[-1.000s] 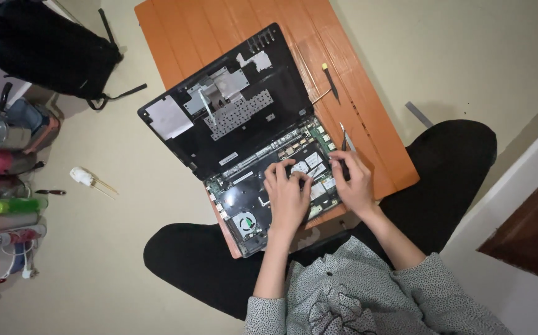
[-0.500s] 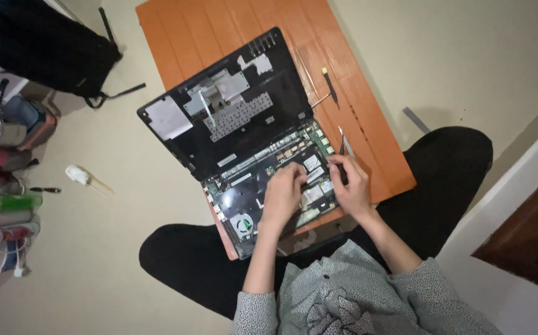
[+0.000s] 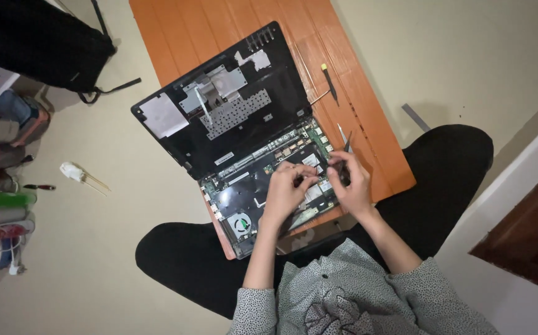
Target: Connecting internal ribbon cables and components during the assembly of a laptop computer.
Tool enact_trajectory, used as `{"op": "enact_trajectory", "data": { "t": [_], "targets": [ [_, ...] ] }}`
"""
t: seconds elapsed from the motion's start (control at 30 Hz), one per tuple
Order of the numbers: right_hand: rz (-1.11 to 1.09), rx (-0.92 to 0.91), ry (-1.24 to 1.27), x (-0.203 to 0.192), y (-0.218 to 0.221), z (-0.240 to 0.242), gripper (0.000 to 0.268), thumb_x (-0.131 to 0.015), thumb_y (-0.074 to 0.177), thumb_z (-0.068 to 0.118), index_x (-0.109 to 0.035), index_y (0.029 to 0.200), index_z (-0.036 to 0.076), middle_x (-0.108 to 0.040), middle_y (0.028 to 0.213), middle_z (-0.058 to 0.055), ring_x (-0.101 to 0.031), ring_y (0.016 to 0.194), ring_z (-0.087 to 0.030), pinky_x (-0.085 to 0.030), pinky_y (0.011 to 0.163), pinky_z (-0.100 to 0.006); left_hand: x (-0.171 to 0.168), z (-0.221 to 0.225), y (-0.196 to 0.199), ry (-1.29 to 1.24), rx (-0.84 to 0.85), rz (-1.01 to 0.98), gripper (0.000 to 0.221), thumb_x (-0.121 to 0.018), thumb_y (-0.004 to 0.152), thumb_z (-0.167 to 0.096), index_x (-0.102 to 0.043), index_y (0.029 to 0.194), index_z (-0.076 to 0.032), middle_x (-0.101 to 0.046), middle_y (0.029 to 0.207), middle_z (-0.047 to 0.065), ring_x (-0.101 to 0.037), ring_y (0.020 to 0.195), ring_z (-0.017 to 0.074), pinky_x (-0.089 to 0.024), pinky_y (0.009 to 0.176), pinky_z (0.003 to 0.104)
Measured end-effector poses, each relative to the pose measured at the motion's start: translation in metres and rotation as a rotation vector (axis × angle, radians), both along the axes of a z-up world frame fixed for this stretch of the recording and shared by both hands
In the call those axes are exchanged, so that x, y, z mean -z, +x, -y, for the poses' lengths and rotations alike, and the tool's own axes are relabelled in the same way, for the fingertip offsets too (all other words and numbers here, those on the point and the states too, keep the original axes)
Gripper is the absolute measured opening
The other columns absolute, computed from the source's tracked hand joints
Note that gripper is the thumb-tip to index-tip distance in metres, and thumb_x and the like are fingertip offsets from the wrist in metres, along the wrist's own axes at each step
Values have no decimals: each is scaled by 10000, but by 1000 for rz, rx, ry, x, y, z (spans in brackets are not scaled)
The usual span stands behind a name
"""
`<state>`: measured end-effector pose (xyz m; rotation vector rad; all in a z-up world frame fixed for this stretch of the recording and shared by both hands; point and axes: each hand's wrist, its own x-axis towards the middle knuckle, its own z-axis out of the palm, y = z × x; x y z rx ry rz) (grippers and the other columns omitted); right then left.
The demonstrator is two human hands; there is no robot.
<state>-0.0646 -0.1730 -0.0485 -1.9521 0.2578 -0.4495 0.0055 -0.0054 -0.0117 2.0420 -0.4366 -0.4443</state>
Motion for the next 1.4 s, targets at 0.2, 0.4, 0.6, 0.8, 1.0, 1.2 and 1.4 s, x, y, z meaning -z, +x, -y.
{"op": "enact_trajectory", "data": {
  "t": [0.2,0.4,0.6,0.8,1.0,1.2,1.4],
  "targets": [
    [99,-56,59,12,2,0,595,-733,889,33,-414,1390,3,-641,1130,-181,-663,1045,-339,-537,893,-456,27,-2,3,47,-5,139,113,-800,829,-268,-784,939,-254,-767,802,-89,-570,916,179,-404,877,313],
    [160,71,98,14,0,-2,160,-538,1061,57,-666,1134,-6,-748,793,-138,-710,711,-211,-561,652,-331,31,2,1,15,-34,145,106,-811,822,-290,-775,919,-271,-760,780,-110,-548,896,157,-364,881,314],
    [201,180,226,23,1,-1,281,-486,1092,111,-717,1123,-45,-735,762,-136,-698,669,-167,-603,621,-298,22,3,2,33,-24,152,97,-795,827,-289,-771,917,-262,-757,764,-110,-538,869,157,-350,876,321],
    [170,216,379,27,-1,0,267,-492,1099,152,-669,1070,-46,-704,712,-143,-698,641,-178,-606,609,-298,18,6,3,32,-32,150,95,-798,831,-269,-772,912,-227,-756,755,-73,-528,839,165,-334,850,330],
    [59,166,314,14,-6,-1,200,-608,1060,122,-679,952,-31,-718,703,-189,-722,611,-222,-611,541,-325,19,7,2,27,-48,146,97,-803,812,-263,-767,892,-224,-751,740,-72,-528,826,170,-326,838,337],
    [-34,35,80,-4,-8,-4,111,-719,959,51,-723,852,21,-713,600,-127,-721,536,-184,-571,521,-278,19,7,2,29,-48,139,90,-803,806,-265,-763,882,-239,-752,746,-83,-524,829,169,-326,843,333],
    [-71,-4,59,-2,-7,-3,134,-698,962,71,-706,828,70,-709,577,-104,-721,532,-148,-558,525,-248,16,9,2,35,-53,157,85,-801,804,-265,-759,875,-246,-744,734,-90,-524,821,161,-326,832,322]
  ]
}}
